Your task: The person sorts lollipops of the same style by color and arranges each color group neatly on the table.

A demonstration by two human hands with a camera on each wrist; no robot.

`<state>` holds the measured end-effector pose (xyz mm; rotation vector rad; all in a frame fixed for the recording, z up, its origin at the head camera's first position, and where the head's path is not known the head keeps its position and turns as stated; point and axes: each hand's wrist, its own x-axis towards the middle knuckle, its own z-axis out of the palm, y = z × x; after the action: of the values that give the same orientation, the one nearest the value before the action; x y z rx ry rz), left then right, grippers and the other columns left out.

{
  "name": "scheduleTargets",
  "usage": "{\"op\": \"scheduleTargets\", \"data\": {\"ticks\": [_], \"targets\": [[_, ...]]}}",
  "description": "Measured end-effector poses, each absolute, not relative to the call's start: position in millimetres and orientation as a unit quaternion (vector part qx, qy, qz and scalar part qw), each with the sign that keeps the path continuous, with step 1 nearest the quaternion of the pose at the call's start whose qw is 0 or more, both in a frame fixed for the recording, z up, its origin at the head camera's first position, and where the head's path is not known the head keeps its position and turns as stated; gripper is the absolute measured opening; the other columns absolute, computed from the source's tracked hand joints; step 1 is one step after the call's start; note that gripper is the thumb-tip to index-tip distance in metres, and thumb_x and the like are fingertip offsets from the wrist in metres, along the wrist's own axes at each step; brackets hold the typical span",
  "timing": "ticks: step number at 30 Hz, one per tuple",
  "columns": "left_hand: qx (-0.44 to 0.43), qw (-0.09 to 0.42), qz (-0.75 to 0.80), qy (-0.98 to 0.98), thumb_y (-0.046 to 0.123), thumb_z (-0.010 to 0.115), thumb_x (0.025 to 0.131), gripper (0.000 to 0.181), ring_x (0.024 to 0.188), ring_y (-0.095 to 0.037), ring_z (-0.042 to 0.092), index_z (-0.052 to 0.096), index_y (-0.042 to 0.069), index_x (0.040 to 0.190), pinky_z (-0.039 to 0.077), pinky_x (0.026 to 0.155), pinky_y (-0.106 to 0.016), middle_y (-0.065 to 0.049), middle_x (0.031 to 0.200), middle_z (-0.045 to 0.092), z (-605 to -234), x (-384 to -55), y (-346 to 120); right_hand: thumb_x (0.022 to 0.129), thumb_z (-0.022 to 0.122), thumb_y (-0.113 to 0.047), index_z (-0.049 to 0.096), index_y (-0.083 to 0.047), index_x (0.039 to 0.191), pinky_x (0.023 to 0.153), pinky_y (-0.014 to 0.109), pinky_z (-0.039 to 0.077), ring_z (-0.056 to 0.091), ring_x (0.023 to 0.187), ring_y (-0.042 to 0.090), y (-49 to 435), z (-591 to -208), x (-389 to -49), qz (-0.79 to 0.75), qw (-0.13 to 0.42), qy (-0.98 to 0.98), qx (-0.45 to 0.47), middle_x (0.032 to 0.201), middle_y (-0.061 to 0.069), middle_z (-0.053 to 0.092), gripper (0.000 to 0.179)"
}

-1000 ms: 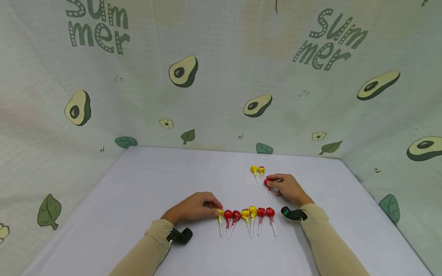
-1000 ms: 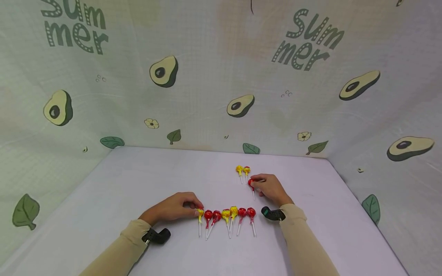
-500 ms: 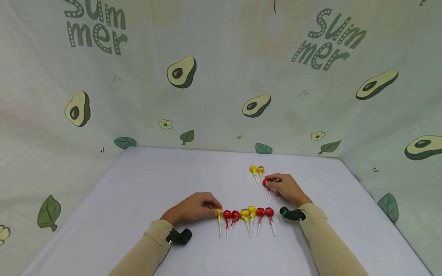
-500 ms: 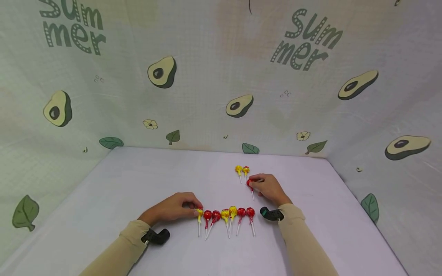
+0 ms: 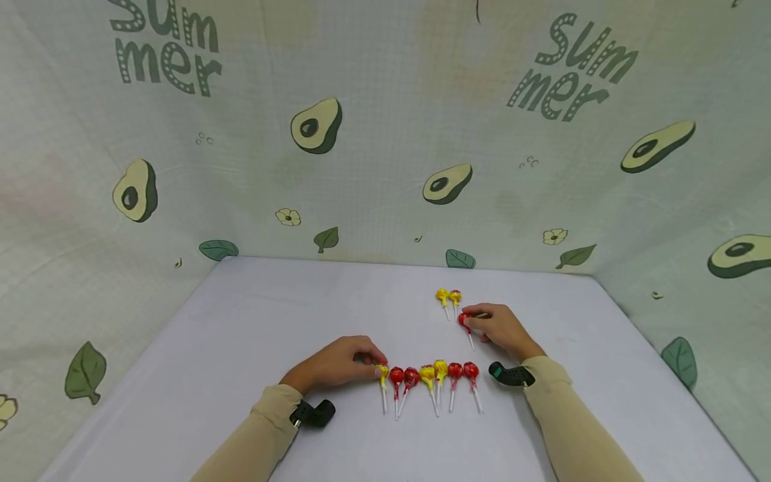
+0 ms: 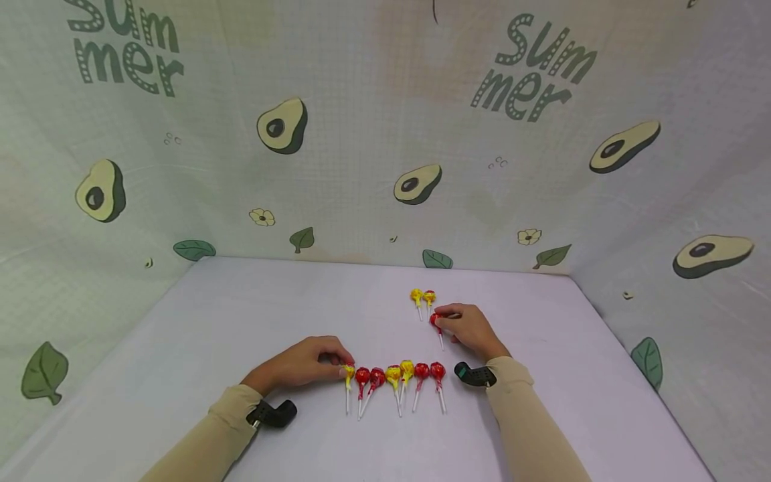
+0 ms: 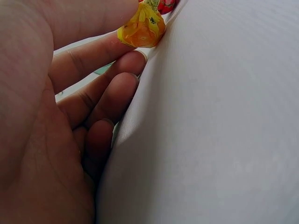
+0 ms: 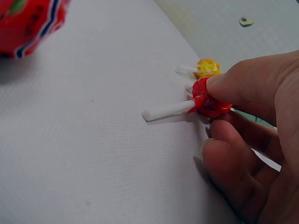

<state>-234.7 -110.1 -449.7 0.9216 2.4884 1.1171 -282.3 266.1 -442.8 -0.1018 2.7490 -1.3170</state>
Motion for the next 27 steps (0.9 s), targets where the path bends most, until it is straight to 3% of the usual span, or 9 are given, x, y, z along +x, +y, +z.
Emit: {"op": "scheduleTargets", "data": {"ticks": [20,27], "targets": [[0.316,0.130,0.385,0.857,0.033,0.073,0.092,0.015,0.091,-0.007,0.057,0.074,0.032,0.106,0.048,0.082,-0.028,0.018,0.097,0.062,-449.3,-233.2,-109.3,0.096,0.068,-0.033,0.066,-0.010,0.132,0.070,0.031,0.051,0.055,0.090,0.024,261.8,-442.1,-277.1,-0.421,0.049,0.906,-0.005,0.124,0.013,0.063,0.043],[0.314,0.131,0.384,0.858,0.034,0.073,0.092,0.014,0.090,-0.008,0.057,0.074,0.032,0.106,0.048,0.081,-0.029,0.018,0.097,0.063,-448.1,-232.5,-109.5,0.095,0.069,-0.035,0.065,-0.009,0.132,0.070,0.032,0.050,0.056,0.083,0.024,263.5,-442.3,-276.7,-0.429,0.049,0.902,-0.008,0.126,0.014,0.062,0.045]]}}
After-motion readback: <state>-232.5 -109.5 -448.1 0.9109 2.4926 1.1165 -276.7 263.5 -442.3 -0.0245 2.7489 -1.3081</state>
